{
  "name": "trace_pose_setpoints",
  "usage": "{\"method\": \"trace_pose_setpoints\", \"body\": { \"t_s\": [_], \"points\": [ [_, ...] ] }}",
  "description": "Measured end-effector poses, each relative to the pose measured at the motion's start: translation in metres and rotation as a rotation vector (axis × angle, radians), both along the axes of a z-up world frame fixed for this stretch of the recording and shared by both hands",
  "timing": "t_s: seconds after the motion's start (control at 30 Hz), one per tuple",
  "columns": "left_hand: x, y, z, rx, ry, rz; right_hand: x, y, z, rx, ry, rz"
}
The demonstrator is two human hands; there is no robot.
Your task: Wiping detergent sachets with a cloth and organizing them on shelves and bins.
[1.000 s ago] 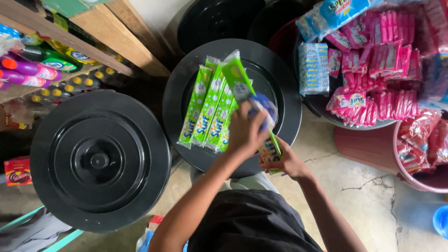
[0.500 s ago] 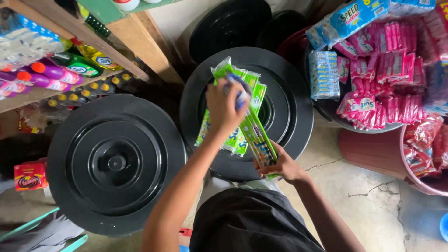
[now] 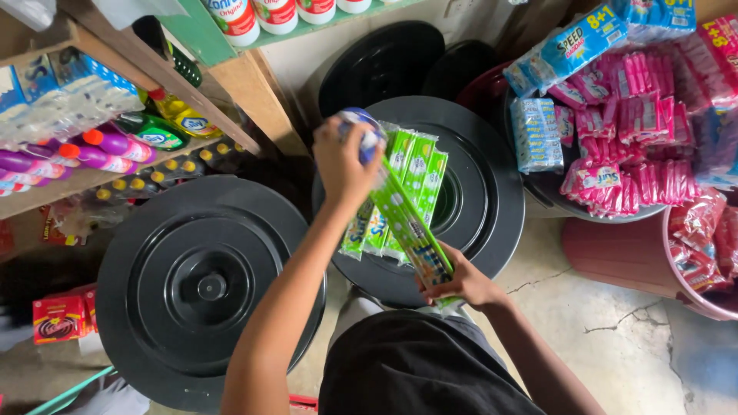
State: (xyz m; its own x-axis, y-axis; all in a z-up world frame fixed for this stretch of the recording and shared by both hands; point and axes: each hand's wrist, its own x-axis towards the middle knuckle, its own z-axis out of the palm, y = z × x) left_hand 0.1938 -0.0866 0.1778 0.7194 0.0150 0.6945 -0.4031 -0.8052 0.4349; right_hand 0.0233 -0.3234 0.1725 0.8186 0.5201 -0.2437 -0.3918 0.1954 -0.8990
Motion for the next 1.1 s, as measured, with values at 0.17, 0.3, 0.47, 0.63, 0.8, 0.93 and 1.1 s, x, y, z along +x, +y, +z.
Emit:
{"method": "trace_pose_setpoints", "body": {
  "t_s": [0.17,0.3,0.47,0.63,0.8,0.93,1.1],
  "points": [
    [0.024,0.025,-0.005,-0.436,0.718,0.035,-0.014,0.005,0.001,-0.003,0.059,-0.021],
    [0.012,0.029,-0.003,-0.903,0.818,-0.070,-0.016,0.011,0.004,-0.055,0.177,-0.053],
    [-0.015,0.027,0.012,-1.740,0.870,-0.318,-0.013,0.016,0.003,0.010,0.263,-0.101],
    [-0.061,-0.013,0.020,-2.245,0.823,-0.484,-0.012,0.016,-0.013,0.153,0.327,-0.155],
    [-0.036,-0.009,0.021,-2.193,0.830,-0.582,-0.003,0.018,-0.013,0.219,0.404,-0.150],
    [-0.011,0.011,0.004,-2.233,0.794,-0.755,-0.013,0.032,0.015,0.258,0.506,-0.117],
    [-0.061,-0.026,0.028,-2.077,0.738,-1.083,-0.020,0.018,0.031,0.513,0.456,0.088]
  ]
}}
